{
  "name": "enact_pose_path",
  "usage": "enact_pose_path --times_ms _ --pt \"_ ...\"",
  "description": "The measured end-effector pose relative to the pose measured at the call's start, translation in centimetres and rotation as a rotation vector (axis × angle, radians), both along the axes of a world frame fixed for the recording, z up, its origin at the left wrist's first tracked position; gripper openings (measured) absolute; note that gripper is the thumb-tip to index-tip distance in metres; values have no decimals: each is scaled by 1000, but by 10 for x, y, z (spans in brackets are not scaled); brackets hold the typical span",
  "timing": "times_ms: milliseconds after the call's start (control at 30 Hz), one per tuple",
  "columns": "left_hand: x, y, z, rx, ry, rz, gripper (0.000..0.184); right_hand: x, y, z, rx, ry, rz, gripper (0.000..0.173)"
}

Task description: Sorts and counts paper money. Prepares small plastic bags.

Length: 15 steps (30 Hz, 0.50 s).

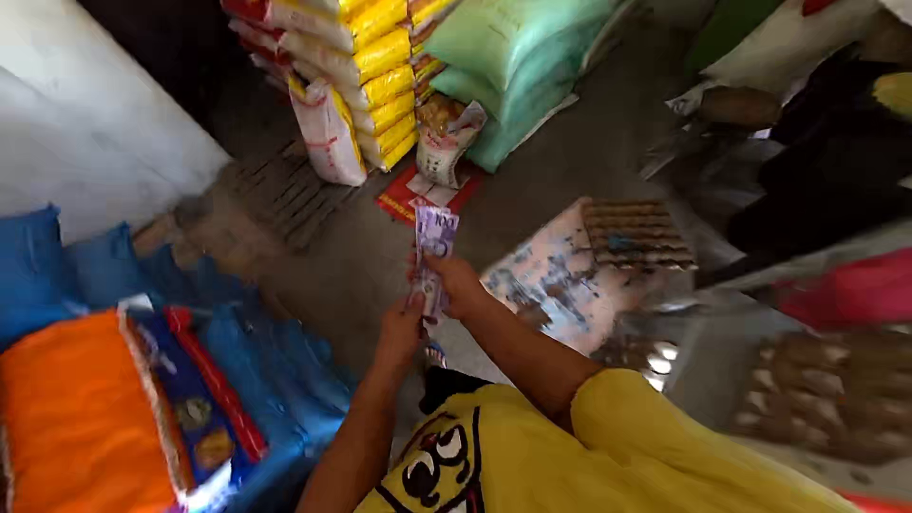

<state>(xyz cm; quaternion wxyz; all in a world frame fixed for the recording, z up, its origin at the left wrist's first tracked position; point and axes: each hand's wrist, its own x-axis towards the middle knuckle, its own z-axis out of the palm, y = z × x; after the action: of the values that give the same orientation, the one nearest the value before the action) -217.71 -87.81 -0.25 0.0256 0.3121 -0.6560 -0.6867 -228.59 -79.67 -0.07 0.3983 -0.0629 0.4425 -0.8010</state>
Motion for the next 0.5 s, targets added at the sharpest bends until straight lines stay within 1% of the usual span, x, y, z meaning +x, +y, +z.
enact_pose_path --times_ms 100,167,233,300,400,467,500 --pt "-64 -66 1 -16 -53 -84 33 -61 -58 -4 46 -79 -47 30" --pt "-104 -108 6 -57 -56 -164 33 -102 -91 2 64 -128 -73 33" --pt "-136 -149 8 -71 -55 -221 34 -147 -123 13 59 -214 -137 30" --pt "-172 -187 6 -63 -69 -217 37 -202 -149 22 31 -287 -221 24" --pt "-250 -241 -15 -46 -151 -183 39 -297 -172 24 -3 -312 -376 25" --pt "-308 -269 -37 -41 -227 -235 39 -345 -174 12 -16 -325 -473 25" --pt "-343 -277 -42 -45 -246 -284 39 -368 -173 8 -15 -334 -532 23"
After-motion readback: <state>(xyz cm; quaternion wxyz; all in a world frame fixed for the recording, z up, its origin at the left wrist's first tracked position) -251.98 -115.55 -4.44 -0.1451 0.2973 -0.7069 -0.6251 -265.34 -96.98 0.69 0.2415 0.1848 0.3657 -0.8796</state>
